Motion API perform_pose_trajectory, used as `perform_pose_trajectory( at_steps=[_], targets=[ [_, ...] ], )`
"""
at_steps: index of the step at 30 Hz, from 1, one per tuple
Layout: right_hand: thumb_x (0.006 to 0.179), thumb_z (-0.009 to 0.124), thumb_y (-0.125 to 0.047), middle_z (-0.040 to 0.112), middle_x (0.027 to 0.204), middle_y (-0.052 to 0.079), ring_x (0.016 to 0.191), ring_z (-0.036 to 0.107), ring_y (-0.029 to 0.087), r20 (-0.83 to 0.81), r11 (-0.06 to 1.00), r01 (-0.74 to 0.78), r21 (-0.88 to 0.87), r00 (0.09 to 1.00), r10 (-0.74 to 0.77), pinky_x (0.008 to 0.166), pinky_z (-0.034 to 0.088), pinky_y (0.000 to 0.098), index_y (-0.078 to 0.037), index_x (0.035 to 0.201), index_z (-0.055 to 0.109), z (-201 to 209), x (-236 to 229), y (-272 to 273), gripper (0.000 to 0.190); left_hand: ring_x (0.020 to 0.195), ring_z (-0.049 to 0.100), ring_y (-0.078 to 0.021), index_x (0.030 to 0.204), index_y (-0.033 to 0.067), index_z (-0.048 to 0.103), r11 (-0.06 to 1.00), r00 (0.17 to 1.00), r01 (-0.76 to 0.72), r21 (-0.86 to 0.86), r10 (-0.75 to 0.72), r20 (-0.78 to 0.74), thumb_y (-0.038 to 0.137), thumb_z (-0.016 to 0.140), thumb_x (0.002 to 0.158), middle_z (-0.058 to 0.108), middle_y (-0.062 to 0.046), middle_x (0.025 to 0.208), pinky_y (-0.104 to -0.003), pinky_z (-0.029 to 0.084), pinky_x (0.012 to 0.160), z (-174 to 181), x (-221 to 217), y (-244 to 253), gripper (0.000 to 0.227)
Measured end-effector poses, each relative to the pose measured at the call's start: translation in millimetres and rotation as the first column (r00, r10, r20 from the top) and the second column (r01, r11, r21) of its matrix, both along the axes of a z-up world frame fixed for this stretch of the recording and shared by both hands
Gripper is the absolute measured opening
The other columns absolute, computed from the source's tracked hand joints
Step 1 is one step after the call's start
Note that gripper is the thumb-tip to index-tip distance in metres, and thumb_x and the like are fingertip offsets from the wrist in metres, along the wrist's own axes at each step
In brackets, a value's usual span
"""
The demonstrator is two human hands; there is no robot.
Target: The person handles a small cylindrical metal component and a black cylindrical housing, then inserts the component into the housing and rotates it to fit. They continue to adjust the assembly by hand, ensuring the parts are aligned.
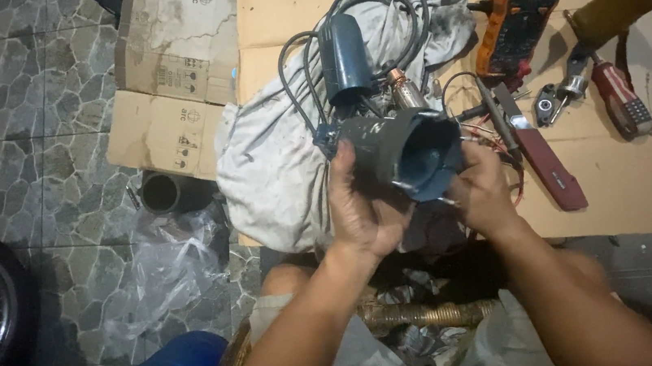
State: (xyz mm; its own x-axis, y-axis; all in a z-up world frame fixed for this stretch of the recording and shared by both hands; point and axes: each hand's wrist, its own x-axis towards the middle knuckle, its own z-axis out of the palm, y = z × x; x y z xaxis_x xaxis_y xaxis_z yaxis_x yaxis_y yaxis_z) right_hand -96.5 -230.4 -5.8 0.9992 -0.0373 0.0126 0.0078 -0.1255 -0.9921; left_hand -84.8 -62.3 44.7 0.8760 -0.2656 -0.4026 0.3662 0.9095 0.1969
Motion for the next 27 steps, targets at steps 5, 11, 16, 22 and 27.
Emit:
perform_pose_trajectory(
  at_steps=[5,11,16,22,27],
  targets=[
    [0.082,0.078,-0.026,0.068,0.072,0.02,0.071,0.068,0.04,0.054,0.98,-0.055,-0.192,0.996,0.066,0.067,0.052,0.0509,-0.002,0.09,0.066,3.6,-0.4,10.7,0.028,0.098,0.07,-0.0219,0.117,0.0103,0.066,1.0,1.0,-0.017,-0.015,0.017,0.004,0.058,0.072,0.084,0.072,-0.012,0.112,-0.038,0.057,0.09,-11.9,3.6,3.8,0.058],
    [0.098,0.06,-0.019,0.069,0.103,0.03,0.096,0.067,0.051,0.41,0.952,0.021,-0.305,0.905,0.111,0.083,0.055,0.0572,0.008,0.112,0.069,28.5,4.1,17.3,0.031,0.115,0.066,-0.0339,0.126,0.0046,0.062,0.997,0.994,-0.056,0.045,0.06,-0.091,0.064,0.07,0.08,0.068,-0.019,0.126,-0.052,0.05,0.105,-33.8,12.7,10.1,0.076],
    [0.098,0.066,-0.001,0.072,0.104,0.022,0.096,0.071,0.04,0.482,0.959,0.157,-0.236,0.876,-0.024,0.082,0.057,0.0455,0.007,0.116,0.074,32.0,-5.3,10.4,0.021,0.117,0.064,-0.0394,0.128,0.0044,0.062,0.985,0.985,-0.092,0.144,0.111,-0.134,0.068,0.071,0.077,0.066,-0.022,0.127,-0.06,0.045,0.109,-40.6,19.4,15.1,0.082],
    [0.084,0.062,0.022,0.071,0.098,0.028,0.087,0.07,0.046,0.751,0.944,0.236,-0.23,0.661,0.017,0.081,0.059,0.0518,0.012,0.101,0.074,49.6,-11.3,12.8,0.023,0.115,0.066,-0.039,0.123,0.0044,0.065,0.973,0.983,-0.129,0.19,0.151,-0.106,0.067,0.072,0.078,0.069,-0.022,0.121,-0.064,0.045,0.107,-36.1,22.9,13.1,0.078],
    [0.083,0.065,0.014,0.073,0.102,0.022,0.094,0.074,0.042,0.775,0.964,0.188,-0.186,0.631,0.026,0.084,0.062,0.053,0.004,0.101,0.077,50.0,-18.7,18.4,0.024,0.085,0.071,-0.0325,0.105,0.009,0.062,0.988,0.979,-0.146,0.041,0.151,-0.141,0.066,0.074,0.078,0.067,-0.02,0.091,-0.05,0.057,0.087,-20.5,22.4,9.5,0.064]
  ],
)
